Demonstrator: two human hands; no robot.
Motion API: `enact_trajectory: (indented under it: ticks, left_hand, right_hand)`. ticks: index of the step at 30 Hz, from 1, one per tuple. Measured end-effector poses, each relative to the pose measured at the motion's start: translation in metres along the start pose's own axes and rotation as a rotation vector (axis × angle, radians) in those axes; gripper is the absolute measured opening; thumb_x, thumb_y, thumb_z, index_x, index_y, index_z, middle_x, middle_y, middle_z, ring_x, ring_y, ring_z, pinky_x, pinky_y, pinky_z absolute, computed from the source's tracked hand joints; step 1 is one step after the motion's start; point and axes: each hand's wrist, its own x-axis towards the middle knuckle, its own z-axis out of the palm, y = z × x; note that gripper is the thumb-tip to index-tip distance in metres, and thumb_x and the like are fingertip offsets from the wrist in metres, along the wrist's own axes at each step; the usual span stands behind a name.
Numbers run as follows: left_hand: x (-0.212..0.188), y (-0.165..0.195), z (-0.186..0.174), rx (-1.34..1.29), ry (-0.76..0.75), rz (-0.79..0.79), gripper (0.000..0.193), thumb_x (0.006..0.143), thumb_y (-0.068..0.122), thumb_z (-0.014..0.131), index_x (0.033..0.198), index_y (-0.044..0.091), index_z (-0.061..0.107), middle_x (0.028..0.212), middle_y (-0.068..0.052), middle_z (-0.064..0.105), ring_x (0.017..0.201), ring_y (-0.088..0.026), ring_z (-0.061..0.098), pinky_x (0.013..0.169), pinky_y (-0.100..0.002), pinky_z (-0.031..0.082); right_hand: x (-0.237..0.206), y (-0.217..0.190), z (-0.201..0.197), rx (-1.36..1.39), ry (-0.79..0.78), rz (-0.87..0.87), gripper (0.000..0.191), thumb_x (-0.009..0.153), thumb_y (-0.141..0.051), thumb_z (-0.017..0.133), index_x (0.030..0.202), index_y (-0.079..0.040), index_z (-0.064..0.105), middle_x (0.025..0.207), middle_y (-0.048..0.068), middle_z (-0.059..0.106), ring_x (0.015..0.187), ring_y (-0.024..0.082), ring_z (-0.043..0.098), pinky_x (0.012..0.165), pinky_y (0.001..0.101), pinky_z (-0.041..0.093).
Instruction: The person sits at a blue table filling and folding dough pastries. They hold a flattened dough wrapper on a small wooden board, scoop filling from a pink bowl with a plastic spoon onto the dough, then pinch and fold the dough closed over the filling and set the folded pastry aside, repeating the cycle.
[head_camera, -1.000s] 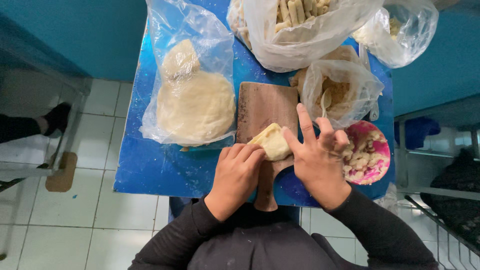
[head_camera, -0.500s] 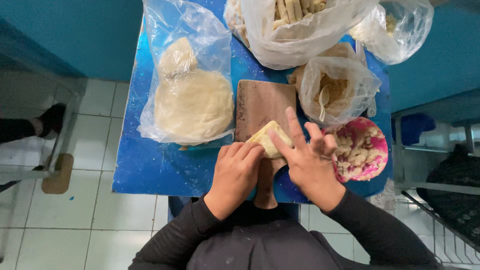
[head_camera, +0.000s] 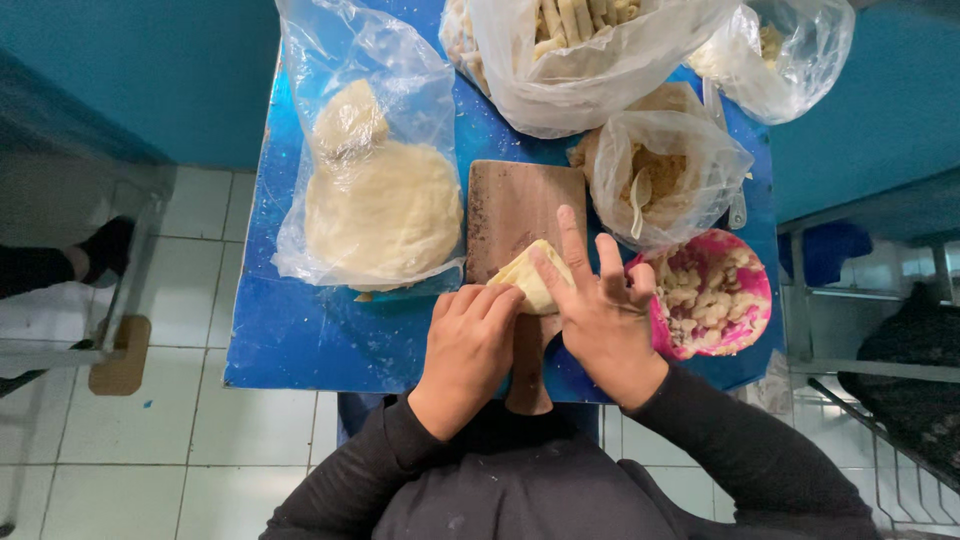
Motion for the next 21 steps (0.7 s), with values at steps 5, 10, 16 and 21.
enact_trajectory:
  ticks: [5,10,16,21]
  left_hand:
    - [0.000,0.001,0.000,-0.003,0.002,0.006,0.028,0.084,0.007,0.067,0.111,0.008,0.066,0.114,-0.005,0.070,0.104,-0.025,0.064,0.088,-0.040,0.047]
    - [0.000,0.002,-0.001,-0.005,0.006,-0.004,0.028,0.084,0.006,0.066,0.112,0.008,0.066,0.111,-0.005,0.071,0.102,-0.026,0.064,0.086,-0.040,0.047]
    - [0.005,0.002,0.002,-0.099,0.044,-0.075,0.023,0.093,0.007,0.070,0.116,0.007,0.066,0.099,-0.007,0.069,0.094,-0.027,0.063,0.082,-0.041,0.048]
    - [0.012,0.004,0.003,-0.133,0.066,-0.090,0.022,0.091,0.007,0.071,0.112,0.006,0.066,0.102,-0.009,0.067,0.094,-0.030,0.061,0.083,-0.041,0.050]
  right_hand:
    - [-0.006,0.009,-0.004,0.010,-0.012,0.087,0.057,0.088,-0.012,0.061,0.143,-0.029,0.068,0.170,0.009,0.035,0.132,0.030,0.037,0.097,0.0448,0.027]
    - [-0.015,0.006,-0.019,0.112,-0.062,0.007,0.064,0.077,-0.008,0.063,0.137,-0.030,0.070,0.166,0.009,0.038,0.130,0.028,0.039,0.098,0.0452,0.028]
    - [-0.012,0.054,-0.033,0.341,0.039,0.259,0.039,0.093,-0.017,0.075,0.130,-0.024,0.071,0.137,0.003,0.056,0.128,0.030,0.044,0.107,0.0499,0.030]
    - [0.011,0.088,-0.011,0.446,-0.044,0.255,0.033,0.089,-0.018,0.078,0.122,-0.022,0.078,0.106,0.001,0.066,0.109,0.027,0.052,0.094,0.0469,0.032]
